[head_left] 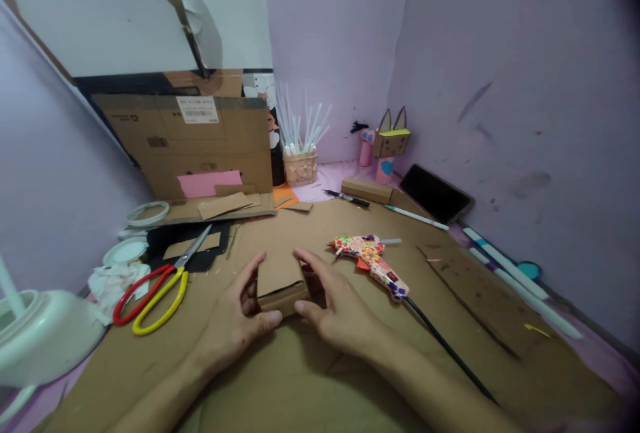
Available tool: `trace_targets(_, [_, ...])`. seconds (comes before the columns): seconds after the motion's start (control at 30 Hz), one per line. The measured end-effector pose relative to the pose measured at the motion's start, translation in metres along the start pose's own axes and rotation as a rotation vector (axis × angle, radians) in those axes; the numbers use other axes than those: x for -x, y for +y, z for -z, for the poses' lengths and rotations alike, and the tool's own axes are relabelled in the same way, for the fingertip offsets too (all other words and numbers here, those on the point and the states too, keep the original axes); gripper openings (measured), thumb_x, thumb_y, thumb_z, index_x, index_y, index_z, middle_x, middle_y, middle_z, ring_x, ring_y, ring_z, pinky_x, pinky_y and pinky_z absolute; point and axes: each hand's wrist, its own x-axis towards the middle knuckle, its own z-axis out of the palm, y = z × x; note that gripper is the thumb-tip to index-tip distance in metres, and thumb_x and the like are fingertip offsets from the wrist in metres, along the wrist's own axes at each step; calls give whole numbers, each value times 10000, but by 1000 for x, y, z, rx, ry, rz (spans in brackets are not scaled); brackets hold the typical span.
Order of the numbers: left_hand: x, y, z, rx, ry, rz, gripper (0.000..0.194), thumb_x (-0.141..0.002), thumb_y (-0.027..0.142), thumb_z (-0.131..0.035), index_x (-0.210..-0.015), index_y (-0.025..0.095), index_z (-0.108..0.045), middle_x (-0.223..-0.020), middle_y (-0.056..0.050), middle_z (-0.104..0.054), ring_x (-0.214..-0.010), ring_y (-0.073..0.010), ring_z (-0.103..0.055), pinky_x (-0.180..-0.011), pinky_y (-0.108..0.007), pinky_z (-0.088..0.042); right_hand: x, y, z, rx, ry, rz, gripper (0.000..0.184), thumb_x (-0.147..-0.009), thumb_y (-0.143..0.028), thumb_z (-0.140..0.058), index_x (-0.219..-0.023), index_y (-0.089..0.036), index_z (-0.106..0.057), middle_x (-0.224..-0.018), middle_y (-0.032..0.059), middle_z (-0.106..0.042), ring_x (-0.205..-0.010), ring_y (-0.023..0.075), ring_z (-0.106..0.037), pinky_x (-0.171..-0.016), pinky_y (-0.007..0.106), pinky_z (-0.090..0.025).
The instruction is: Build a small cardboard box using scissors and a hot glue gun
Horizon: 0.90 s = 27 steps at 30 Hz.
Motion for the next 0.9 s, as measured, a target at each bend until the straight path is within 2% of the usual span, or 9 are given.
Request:
trace_targets(0.1, [-2,-3,-1,51,-24,12,1008,-603,319,-784,-1414,177,-203,-1374,-158,-443,-1209,-332,-475,-955,-424,-452,-1,5,0,-33,-23,-16,653,-686,-73,-604,-1298,-245,-452,-1335,79,-511,-1225,255,-464,-1047,461,-338])
trace_targets(0.33, [2,2,0,81,-79,34,986,-625,209,-743,-1406,105,-151,-1204,-179,-568,-1044,-288,-597,-910,-415,-467,-4,-2,-2,-205,-52,-97,535,-712,-152,-610,-1228,-203,-478,-1186,101,-591,-1056,245,-589,-888,408,-478])
trace_targets(0.53, [1,-2,3,93,-102,3,939,-647,226,-723,-1395,107,-169,-1185,-171,-566,-1017,-271,-603,-900,-406,-465,-5,-3,-4,-234,-31,-148,542,-680,-186,-648,-1202,-192,-499,-1171,107,-589,-1032,259,-589,-836,411,-488])
trace_targets(0.73, [0,-6,6,33,-93,-12,916,-650,290,-738,-1386,146,-212,-1235,-161,-533,-1045,-267,-585,-884,-376,-475,-5,0,-4,-249,-6,-121,519,-657,-176,-667,-1159,-192,-535,-1180,112,-571,-1020,264,-582,-784,395,-490])
trace_targets(0.9, [-1,-4,4,61,-87,6,911,-639,277,-748,-1371,156,-220,-1218,-150,-540,-1058,-260,-576,-883,-368,-471,-6,-3,-1,-202,4,-111,503,-643,-157,-652,-1134,-191,-547,-1104,94,-589,-967,244,-587,-764,376,-476])
